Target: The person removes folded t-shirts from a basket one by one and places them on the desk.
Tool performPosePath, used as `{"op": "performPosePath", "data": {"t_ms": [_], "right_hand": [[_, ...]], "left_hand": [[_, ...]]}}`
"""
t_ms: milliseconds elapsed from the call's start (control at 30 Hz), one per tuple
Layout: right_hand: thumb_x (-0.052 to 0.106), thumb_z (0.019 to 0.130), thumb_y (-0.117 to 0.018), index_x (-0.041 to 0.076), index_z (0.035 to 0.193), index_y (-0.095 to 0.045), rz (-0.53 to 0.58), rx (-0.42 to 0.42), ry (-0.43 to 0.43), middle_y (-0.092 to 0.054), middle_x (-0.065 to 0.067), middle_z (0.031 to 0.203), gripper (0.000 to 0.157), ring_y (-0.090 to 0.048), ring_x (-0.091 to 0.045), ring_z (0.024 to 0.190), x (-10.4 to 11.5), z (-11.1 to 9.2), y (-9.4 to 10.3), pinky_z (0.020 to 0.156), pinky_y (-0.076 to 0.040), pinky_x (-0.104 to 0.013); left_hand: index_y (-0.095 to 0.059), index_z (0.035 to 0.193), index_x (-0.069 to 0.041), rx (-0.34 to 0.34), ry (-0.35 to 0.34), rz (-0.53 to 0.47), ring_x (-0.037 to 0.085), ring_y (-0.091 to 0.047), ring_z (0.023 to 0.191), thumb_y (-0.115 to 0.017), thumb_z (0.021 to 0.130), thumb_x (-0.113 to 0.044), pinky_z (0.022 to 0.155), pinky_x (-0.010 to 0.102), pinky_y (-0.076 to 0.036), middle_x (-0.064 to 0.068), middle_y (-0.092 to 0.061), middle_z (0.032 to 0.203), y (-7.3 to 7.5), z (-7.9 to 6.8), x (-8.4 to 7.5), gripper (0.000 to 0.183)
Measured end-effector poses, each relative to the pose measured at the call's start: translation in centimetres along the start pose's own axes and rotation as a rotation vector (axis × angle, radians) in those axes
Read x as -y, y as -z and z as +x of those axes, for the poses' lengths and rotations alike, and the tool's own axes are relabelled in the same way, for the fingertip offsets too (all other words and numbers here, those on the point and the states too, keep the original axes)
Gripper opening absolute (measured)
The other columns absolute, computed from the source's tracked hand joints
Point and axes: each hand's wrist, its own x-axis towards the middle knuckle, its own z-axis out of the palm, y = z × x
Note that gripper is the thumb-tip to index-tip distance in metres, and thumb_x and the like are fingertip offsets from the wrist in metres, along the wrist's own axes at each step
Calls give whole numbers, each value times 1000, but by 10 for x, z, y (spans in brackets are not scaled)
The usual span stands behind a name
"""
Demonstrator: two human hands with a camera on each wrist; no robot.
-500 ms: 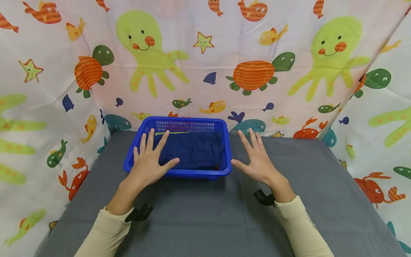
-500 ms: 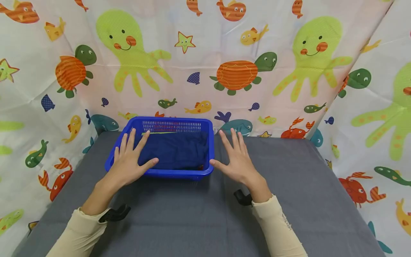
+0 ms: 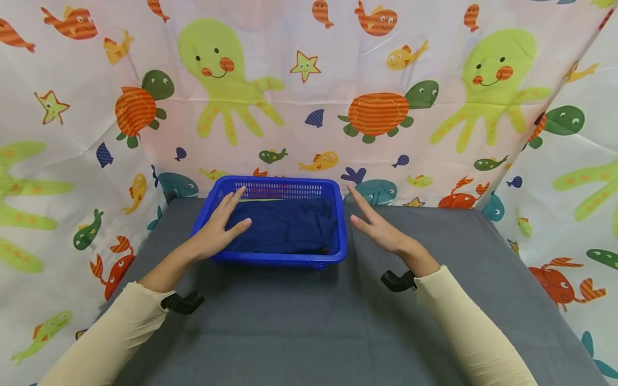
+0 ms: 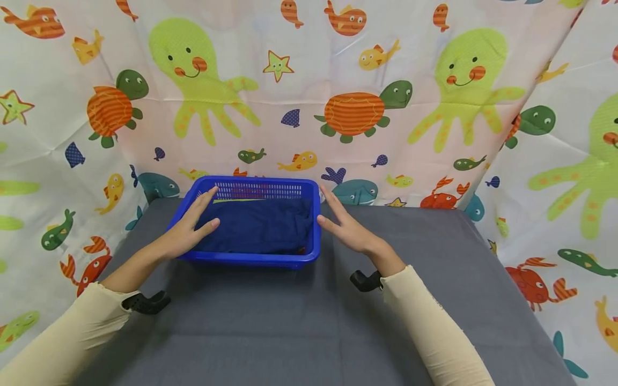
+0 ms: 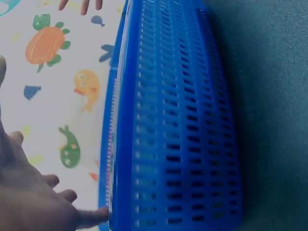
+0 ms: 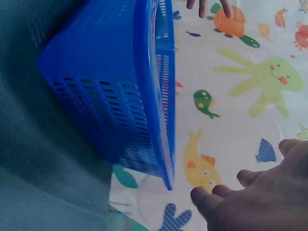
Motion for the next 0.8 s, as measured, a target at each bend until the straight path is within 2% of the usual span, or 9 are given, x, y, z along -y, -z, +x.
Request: {"op": "performPosePath", "data": {"t_ms": [67, 167, 300, 367, 433, 567, 700, 800], "right_hand": [[47, 108, -36, 33, 163, 6, 72, 26, -1, 12, -4, 172, 70, 9, -34, 159, 0, 6, 0, 119, -8, -74], [45, 109, -31, 34, 163, 6, 151, 63, -15, 9, -5, 173, 67, 7, -35, 159, -1, 14, -1, 122, -6, -71], [38, 110, -27, 32, 163, 8, 255, 99, -46, 10, -8, 172, 64, 6, -38, 159, 0, 22, -4, 125, -4, -64], [36, 110, -26, 30, 163, 10, 301, 109, -63, 11, -11, 172, 64, 6, -40, 158, 0, 27, -6, 126, -3, -63], [42, 109, -28, 30, 163, 11, 338, 117, -90, 11, -11, 172, 67, 5, -41, 158, 1, 32, -7, 126, -4, -62], [50, 107, -34, 32, 163, 9, 408, 128, -147, 10, -11, 172, 73, 3, -41, 158, 3, 43, -9, 127, -5, -59], [44, 108, -36, 33, 163, 8, 486, 138, -210, 13, -9, 172, 72, 3, -39, 159, 6, 52, -11, 128, -5, -56], [42, 108, -36, 34, 163, 10, 509, 162, -252, 17, -5, 171, 71, 9, -35, 159, 9, 59, -12, 128, -1, -56]], "left_hand": [[2, 164, -32, 28, -8, -60, 42, 8, 158, -43, 105, -52, 113, 81, -4, 9, 6, 173, 5, 2, 3, 77], [5, 163, -35, 79, 5, -164, 46, 2, 157, -39, 107, -50, 114, 81, -7, 10, 7, 172, 12, 4, 7, 73], [11, 161, -40, 144, 67, -320, 51, -5, 155, -34, 108, -51, 113, 79, -17, 16, 7, 171, 17, 8, 15, 71], [13, 161, -39, 166, 104, -389, 50, -3, 155, -33, 107, -52, 114, 79, -18, 19, 6, 170, 18, 12, 18, 72], [14, 161, -39, 177, 139, -436, 48, -1, 156, -33, 107, -54, 114, 78, -17, 19, 7, 170, 20, 15, 21, 73], [12, 161, -39, 184, 192, -450, 47, 2, 156, -34, 106, -56, 115, 79, -13, 19, 7, 170, 22, 21, 27, 74], [11, 162, -37, 201, 220, -440, 49, 6, 156, -37, 106, -55, 113, 81, -6, 21, 9, 170, 24, 24, 29, 76], [12, 162, -37, 220, 248, -439, 48, 11, 155, -36, 105, -56, 113, 81, -3, 20, 13, 170, 26, 24, 30, 76]]}}
